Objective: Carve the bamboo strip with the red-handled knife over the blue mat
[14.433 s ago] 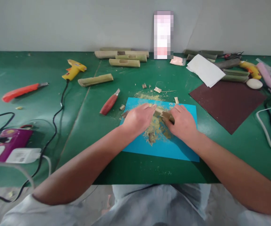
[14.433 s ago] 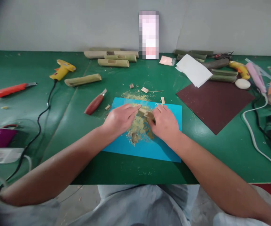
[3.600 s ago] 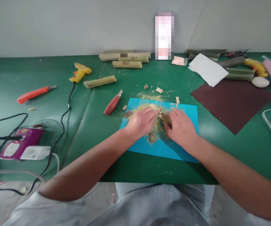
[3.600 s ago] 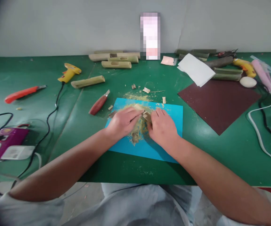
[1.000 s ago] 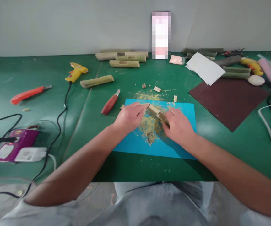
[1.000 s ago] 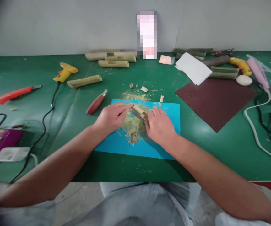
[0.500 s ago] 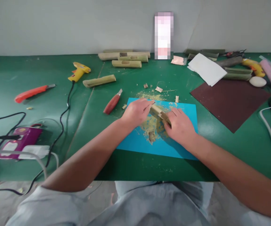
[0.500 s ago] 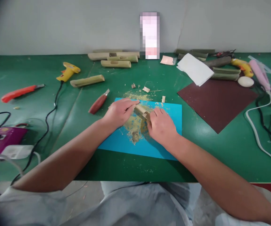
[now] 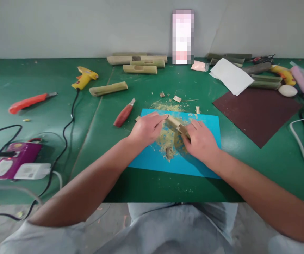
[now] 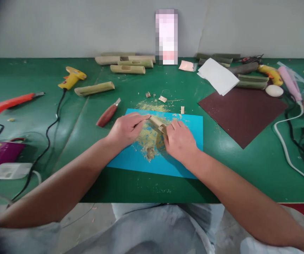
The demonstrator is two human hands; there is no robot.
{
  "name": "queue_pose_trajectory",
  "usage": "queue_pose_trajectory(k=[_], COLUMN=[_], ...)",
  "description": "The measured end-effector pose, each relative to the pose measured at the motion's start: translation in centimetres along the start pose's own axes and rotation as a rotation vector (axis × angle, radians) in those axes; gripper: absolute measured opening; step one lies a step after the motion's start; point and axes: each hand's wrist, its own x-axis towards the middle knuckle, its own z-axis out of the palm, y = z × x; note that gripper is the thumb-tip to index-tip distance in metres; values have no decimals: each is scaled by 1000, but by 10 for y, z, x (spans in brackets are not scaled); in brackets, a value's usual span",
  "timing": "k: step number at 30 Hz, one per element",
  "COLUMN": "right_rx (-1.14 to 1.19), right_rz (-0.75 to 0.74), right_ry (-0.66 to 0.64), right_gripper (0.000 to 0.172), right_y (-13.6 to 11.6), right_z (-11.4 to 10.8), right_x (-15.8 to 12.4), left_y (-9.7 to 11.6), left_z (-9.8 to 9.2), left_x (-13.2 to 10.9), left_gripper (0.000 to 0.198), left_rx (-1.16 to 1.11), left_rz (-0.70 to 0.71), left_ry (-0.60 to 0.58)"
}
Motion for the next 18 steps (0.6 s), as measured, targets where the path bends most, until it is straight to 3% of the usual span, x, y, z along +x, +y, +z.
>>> queue_pose_trajectory(k=[8,14,18], right_rx=[19,18,4], right_rz=[-4,-7,-20], right_ry=[28,42,29], right_gripper=[20,19,20], right_y=[0,0,0], right_z=[2,3,3], right_x=[-1,-1,-1], left_y=[-2,-1,0], left_z=[2,3,1], left_x=[0,4,-1], left_gripper=[38,34,39], left_rx=[29,34,53], left_rz=[51,14,41], left_ry=[-16,-48,-14])
